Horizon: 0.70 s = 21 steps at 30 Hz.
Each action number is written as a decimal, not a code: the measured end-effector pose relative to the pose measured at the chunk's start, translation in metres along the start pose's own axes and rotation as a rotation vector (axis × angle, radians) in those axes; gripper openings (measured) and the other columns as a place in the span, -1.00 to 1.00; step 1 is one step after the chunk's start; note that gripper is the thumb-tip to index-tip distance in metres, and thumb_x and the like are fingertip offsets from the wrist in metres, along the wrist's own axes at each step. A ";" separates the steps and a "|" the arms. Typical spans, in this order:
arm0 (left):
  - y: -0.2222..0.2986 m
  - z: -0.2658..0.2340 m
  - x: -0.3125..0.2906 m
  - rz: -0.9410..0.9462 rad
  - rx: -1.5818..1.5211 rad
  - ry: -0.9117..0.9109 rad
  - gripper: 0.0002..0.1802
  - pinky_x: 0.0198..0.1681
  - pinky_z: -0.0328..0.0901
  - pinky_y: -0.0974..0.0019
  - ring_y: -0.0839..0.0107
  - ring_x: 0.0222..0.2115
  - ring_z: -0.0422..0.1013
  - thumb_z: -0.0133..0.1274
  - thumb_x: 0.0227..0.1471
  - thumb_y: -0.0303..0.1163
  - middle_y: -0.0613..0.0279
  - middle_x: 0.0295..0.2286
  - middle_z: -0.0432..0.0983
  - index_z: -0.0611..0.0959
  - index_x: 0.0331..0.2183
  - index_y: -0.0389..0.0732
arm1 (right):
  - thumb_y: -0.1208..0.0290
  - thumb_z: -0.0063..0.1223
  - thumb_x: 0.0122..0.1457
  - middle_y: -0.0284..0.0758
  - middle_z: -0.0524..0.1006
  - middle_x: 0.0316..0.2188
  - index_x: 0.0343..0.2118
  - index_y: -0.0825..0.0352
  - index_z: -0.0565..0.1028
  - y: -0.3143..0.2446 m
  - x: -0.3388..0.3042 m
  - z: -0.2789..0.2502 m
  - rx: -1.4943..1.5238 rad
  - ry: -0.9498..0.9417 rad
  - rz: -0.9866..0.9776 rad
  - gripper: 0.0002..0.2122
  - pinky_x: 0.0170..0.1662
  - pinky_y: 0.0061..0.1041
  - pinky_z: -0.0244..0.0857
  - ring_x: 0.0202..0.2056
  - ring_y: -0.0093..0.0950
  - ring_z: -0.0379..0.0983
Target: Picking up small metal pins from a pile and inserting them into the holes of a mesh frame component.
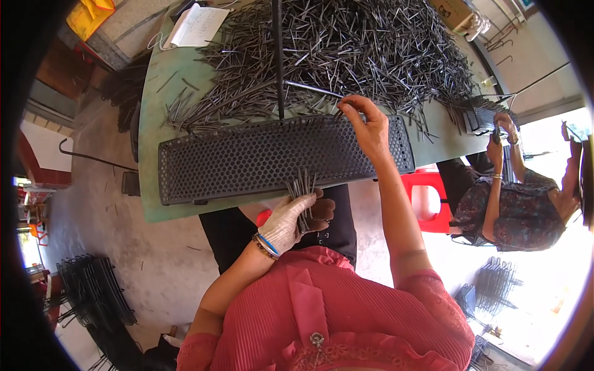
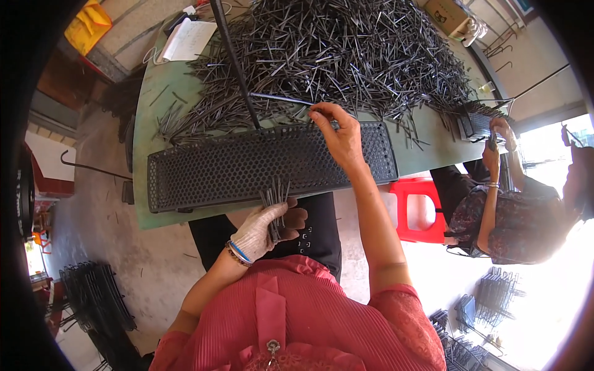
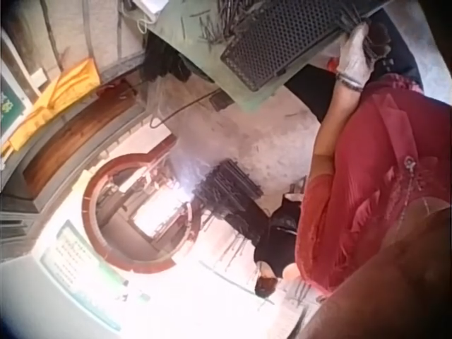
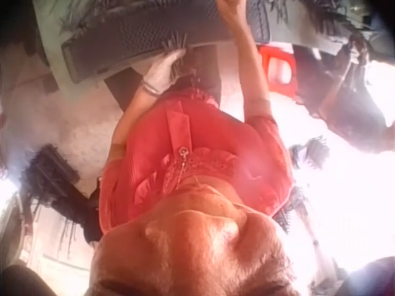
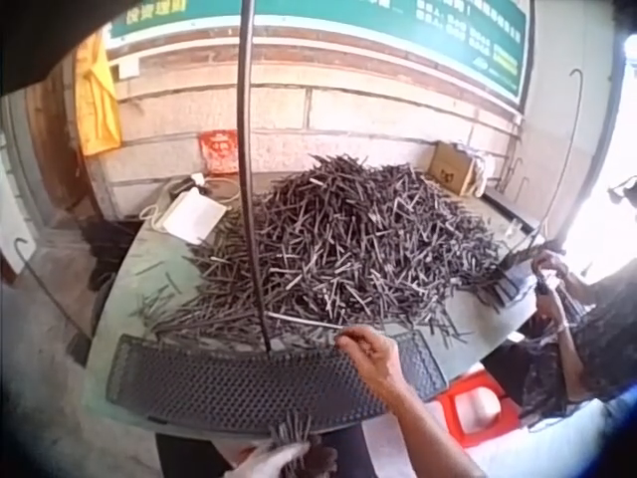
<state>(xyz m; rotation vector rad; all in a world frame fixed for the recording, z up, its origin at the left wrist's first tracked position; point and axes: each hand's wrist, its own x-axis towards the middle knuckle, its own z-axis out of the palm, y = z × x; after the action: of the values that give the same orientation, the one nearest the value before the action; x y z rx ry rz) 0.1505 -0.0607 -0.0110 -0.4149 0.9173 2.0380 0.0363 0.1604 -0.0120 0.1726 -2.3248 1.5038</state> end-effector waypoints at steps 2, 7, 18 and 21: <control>0.001 -0.001 -0.001 0.003 0.019 -0.004 -0.71 -0.30 0.49 0.31 0.27 -0.30 0.54 -0.09 0.20 -0.30 0.02 -0.23 0.55 0.48 -0.11 -0.27 | 0.50 0.10 0.18 -0.37 0.60 -0.33 -0.22 0.40 0.53 0.007 0.001 0.003 0.117 0.028 0.040 -0.86 -0.13 -0.64 0.33 -0.26 -0.63 0.50; 0.002 0.000 -0.002 -0.012 0.020 -0.006 -0.70 -0.32 0.48 0.32 0.27 -0.31 0.54 -0.09 0.20 -0.29 0.02 -0.25 0.56 0.48 -0.10 -0.26 | 0.49 0.13 0.16 -0.37 0.60 -0.34 -0.21 0.38 0.54 0.016 0.000 0.005 0.163 -0.004 0.032 -0.84 -0.13 -0.64 0.32 -0.27 -0.64 0.48; 0.001 -0.004 -0.001 -0.031 0.051 -0.047 -0.68 -0.35 0.47 0.33 0.28 -0.32 0.54 -0.08 0.19 -0.29 0.03 -0.26 0.56 0.47 -0.09 -0.26 | 0.55 0.15 0.10 -0.28 0.63 -0.32 -0.21 0.39 0.56 0.009 -0.015 0.014 -0.082 0.054 -0.085 -0.82 -0.15 -0.57 0.36 -0.27 -0.52 0.55; 0.001 -0.004 0.000 -0.033 0.058 -0.041 -0.68 -0.35 0.47 0.33 0.29 -0.32 0.54 -0.07 0.19 -0.29 0.04 -0.25 0.56 0.47 -0.08 -0.26 | 0.56 0.15 0.10 -0.25 0.62 -0.32 -0.20 0.39 0.56 0.011 -0.015 0.013 -0.180 0.089 -0.189 -0.82 -0.16 -0.55 0.37 -0.28 -0.46 0.56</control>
<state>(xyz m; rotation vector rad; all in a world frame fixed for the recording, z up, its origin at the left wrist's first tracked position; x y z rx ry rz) 0.1500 -0.0642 -0.0130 -0.3536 0.9368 1.9779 0.0438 0.1521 -0.0317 0.2641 -2.2874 1.1821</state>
